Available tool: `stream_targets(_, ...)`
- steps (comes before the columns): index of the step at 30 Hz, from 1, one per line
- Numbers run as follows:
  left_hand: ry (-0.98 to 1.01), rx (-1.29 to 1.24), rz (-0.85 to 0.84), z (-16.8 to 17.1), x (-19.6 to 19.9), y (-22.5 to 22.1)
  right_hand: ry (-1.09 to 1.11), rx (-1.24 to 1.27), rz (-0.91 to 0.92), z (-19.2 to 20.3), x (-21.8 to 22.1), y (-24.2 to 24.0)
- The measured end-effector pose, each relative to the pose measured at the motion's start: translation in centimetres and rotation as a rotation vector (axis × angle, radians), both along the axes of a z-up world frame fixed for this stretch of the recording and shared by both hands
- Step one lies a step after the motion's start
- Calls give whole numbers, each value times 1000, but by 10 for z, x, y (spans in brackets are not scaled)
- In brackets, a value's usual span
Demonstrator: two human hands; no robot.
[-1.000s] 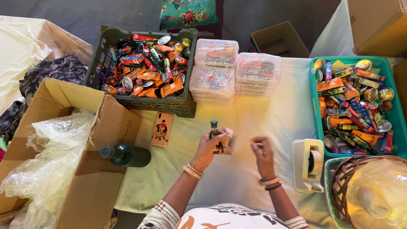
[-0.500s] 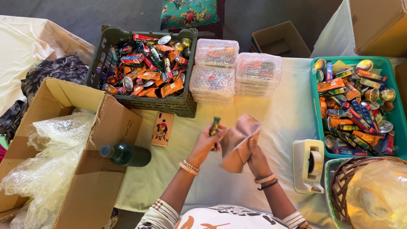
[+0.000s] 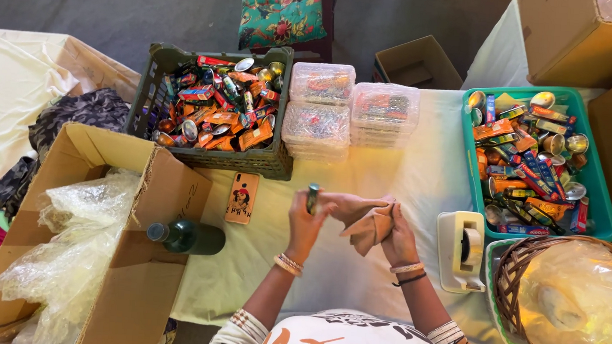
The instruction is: The person arranges small packaged items on a table, places them into a clear plastic container, and then wraps the container in bubble wrap. They secure the bubble wrap using a tape dispenser and place the wrapped package into a cardboard box.
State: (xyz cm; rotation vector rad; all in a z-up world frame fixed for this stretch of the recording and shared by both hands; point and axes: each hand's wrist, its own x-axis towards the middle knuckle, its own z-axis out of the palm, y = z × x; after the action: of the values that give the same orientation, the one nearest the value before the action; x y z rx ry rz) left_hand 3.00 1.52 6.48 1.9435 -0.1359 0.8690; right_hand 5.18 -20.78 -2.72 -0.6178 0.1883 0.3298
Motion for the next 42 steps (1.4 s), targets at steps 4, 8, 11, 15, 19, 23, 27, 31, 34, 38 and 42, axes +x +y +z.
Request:
stream_targets(4,116,-23,-256,-22,-5,-19,52,11,31,41,-1,15)
stream_targets(8,800,-439,-355,-62,3,-9,-84,-77,16,27,6,7)
stream_targets(11,603,-172,-278,-52,12,12,-168,-227,-79,-29,15,-14)
stream_targets(15,440,317,-207,11,17,23,-98,-448,-266,-10,14,-14)
stream_targets(19,443,348,-246,18,21,24,-312,-635,-249,37,7,-14)
stream_targets(23,448,387,-254,27,23,28,-610,-1219,239,34,13,-37)
stream_targets(27,406,392,-279,33,23,30,-1244,-1424,56,77,9,-44)
stream_targets(31,405,265,-378,51,17,16,-435,-198,350,20,10,-63)
stream_targets(34,363,276,-380,71,13,1,-215,164,146,14,3,-26)
stream_targets(38,414,317,-310,73,19,-2,-46,509,608,-68,21,12)
stream_targets(42,280,294,-262,29,27,8,45,-20,336,36,-28,35)
